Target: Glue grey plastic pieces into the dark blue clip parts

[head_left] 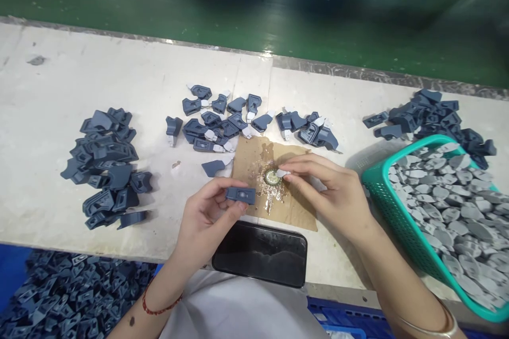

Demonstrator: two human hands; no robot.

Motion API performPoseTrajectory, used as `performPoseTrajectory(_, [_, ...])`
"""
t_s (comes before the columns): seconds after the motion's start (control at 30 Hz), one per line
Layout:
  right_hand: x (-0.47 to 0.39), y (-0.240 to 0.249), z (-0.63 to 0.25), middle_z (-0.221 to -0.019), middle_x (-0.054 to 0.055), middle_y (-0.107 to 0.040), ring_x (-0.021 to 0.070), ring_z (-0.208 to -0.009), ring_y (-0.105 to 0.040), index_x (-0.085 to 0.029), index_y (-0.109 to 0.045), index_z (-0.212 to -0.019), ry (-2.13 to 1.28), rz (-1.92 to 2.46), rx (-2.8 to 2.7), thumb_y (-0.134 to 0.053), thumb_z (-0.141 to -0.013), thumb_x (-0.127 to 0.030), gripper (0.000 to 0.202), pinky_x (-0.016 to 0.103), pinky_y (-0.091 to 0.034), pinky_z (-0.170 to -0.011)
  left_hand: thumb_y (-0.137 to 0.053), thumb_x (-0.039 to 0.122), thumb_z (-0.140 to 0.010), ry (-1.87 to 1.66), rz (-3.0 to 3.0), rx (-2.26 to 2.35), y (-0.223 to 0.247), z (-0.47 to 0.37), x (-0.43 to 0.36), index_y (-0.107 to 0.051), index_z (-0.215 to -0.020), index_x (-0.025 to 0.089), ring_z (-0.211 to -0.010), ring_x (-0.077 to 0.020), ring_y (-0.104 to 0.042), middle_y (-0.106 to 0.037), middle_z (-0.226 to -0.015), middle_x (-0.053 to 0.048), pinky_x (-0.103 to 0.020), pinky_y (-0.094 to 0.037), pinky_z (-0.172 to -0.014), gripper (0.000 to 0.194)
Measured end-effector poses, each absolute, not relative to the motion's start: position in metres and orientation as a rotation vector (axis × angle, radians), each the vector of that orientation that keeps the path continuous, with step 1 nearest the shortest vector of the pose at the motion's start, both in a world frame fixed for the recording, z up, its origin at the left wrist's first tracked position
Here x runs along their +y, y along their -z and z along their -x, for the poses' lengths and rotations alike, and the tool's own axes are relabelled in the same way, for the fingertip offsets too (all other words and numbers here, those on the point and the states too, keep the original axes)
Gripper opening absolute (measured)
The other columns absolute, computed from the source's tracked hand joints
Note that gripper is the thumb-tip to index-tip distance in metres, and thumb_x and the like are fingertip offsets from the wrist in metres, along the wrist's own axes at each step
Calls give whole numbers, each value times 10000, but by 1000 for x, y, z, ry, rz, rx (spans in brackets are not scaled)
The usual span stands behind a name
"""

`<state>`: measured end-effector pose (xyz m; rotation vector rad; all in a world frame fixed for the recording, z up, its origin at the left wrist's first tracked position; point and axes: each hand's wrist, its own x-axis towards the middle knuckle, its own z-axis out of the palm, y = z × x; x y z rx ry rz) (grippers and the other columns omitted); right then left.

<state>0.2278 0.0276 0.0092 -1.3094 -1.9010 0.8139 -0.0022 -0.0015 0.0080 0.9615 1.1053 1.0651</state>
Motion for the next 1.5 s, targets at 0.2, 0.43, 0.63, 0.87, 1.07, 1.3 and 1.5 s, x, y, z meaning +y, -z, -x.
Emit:
performPoseTrajectory(0.2, [28,-12,-227,-1093,75,-763,215,-1038,-727,-241,-751,-1077,-722,1234,-2027,-603,-976,-142,205,366,-600,-938,-771,147,-841,-1076,-958,1104,-8,2,1,-790,-964,215,-861,-150,-729,-776,-991,-44,-197,-592,-729,142])
performPoseTrajectory(0.43, [28,-12,-228,-1071,68,-771,210,-1013,-733,-233,-758,-1047,-733,1260,-1981,-637,-962,-154,167,358,-600,-927,-764,171,-861,-1151,-1080,1044,-4,4,2,-816,-971,215,-996,-189,-700,-723,-1007,-65,-262,-597,-866,130])
performPoseTrajectory(0.63, [28,-12,-230,-1067,49,-779,223,-1026,-723,-262,-763,-990,-874,1389,-1787,-675,-954,-237,97,384,-594,-934,-717,209,-929,-1017,-917,984,-5,5,-2,-775,-1044,231,-1061,-209,-742,-794,-1113,-70,-288,-610,-894,130])
performPoseTrajectory(0.87, [29,-11,-232,-1086,41,-776,220,-1044,-717,-267,-768,-1007,-902,1384,-1811,-667,-959,-243,115,383,-585,-953,-707,245,-937,-978,-986,1038,-9,3,-2,-769,-1019,200,-1014,-210,-746,-805,-1022,-71,-277,-608,-861,112])
performPoseTrajectory(1.07, [23,-17,-226,-1029,21,-791,207,-973,-740,-305,-795,-962,-1110,1358,-1449,-748,-898,-236,106,338,-632,-818,-582,302,-1018,-865,-1117,1036,-7,2,-6,-701,-1087,232,-768,-131,-693,-768,-1085,-44,-216,-568,-696,154])
performPoseTrajectory(1.3, [18,-24,-211,-967,43,-789,200,-977,-740,-279,-807,-925,-1299,1177,-1354,-772,-875,-238,73,302,-637,-799,-537,252,-1034,-764,-1418,1096,-5,5,-8,-692,-1169,263,-973,-162,-659,-700,-1106,-42,-209,-531,-767,206])
performPoseTrajectory(1.5, [13,-25,-200,-939,51,-776,175,-866,-742,-245,-796,-922,-1296,1203,-1413,-766,-878,-264,56,260,-623,-729,-626,207,-978,-889,-1631,1117,-2,3,-7,-703,-1221,216,-941,-183,-675,-692,-1086,-81,-215,-534,-662,255])
